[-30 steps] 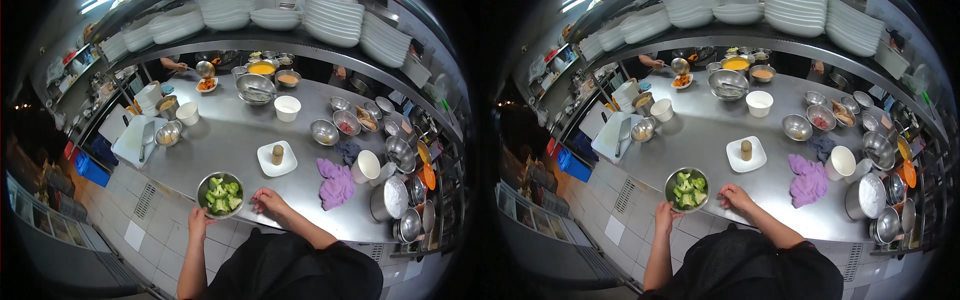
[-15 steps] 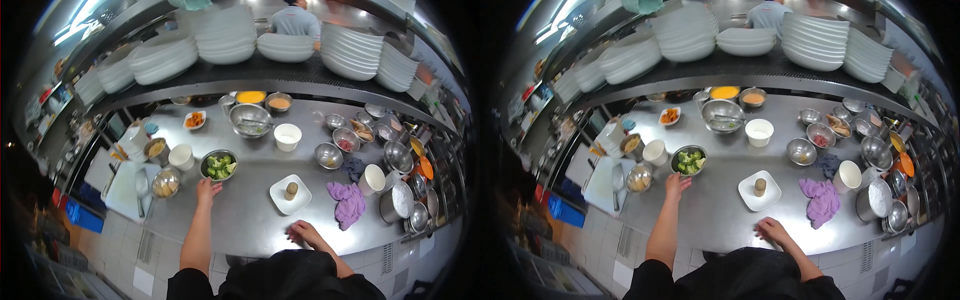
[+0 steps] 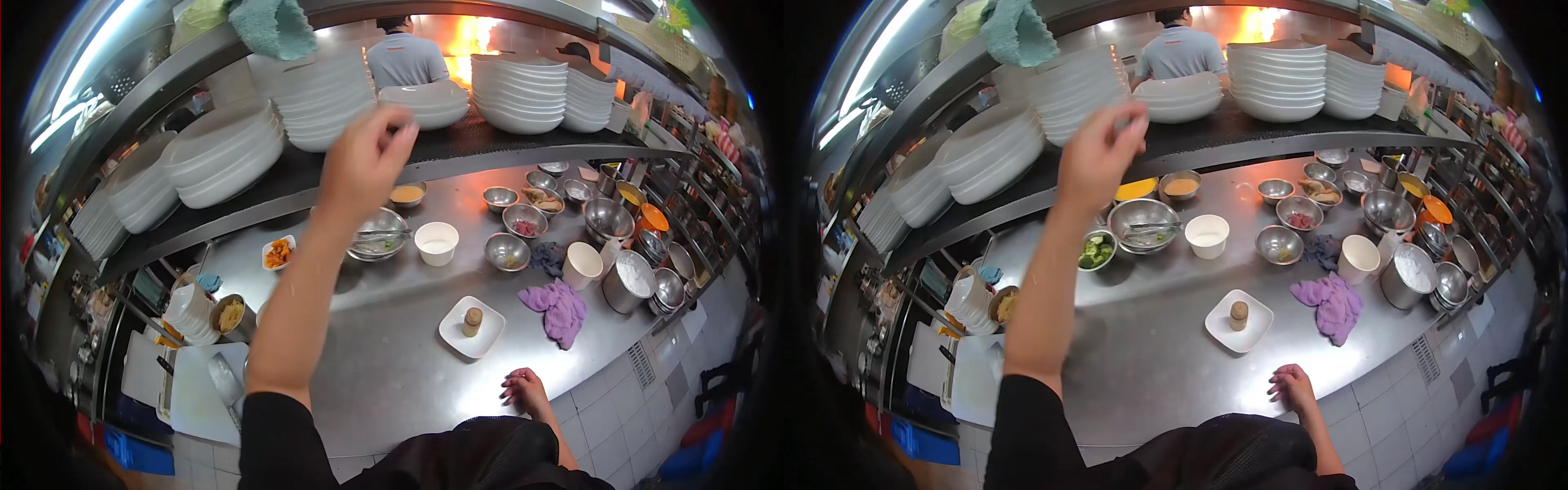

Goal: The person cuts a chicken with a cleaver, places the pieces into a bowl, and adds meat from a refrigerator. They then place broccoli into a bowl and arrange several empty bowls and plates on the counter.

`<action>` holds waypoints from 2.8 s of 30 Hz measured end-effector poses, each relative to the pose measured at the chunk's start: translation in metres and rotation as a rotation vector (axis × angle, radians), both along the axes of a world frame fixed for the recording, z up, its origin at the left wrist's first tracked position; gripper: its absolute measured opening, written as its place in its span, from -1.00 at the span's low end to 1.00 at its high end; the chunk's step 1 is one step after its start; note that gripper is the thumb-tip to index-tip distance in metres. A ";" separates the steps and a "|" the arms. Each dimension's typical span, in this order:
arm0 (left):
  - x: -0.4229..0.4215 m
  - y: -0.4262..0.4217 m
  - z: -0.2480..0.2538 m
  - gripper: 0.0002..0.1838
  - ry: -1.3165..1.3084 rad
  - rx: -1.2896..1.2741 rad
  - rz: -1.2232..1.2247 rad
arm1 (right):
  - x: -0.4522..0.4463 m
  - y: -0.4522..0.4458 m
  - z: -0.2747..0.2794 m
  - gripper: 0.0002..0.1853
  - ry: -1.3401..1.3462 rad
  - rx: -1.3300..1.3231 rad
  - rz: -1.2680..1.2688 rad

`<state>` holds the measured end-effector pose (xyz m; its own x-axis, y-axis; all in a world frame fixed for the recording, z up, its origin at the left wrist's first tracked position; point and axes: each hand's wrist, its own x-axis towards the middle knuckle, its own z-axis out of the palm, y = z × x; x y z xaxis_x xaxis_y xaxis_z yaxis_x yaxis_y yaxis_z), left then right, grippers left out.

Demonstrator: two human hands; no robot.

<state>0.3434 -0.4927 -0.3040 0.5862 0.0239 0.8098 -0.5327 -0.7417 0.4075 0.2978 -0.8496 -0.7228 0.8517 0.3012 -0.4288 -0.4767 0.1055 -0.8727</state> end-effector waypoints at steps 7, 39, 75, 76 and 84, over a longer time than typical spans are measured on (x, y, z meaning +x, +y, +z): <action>0.109 -0.015 0.054 -0.57 0.144 0.618 0.399 | 0.011 -0.016 -0.014 -0.85 0.108 0.140 0.026; -0.135 0.019 -0.199 -0.66 0.826 -0.279 0.439 | 0.021 -0.019 0.012 -0.80 0.201 0.174 0.239; -0.288 0.376 -0.293 -0.71 0.540 -1.091 0.666 | 0.010 0.006 -0.011 -0.81 -0.011 -0.269 -0.142; -0.282 0.396 -0.285 -0.68 0.542 -1.103 0.671 | 0.009 0.007 -0.012 -0.81 -0.010 -0.269 -0.143; -0.307 0.545 -0.251 -0.38 0.427 -0.302 1.766 | 0.001 0.010 -0.014 -0.84 -0.076 -0.294 -0.229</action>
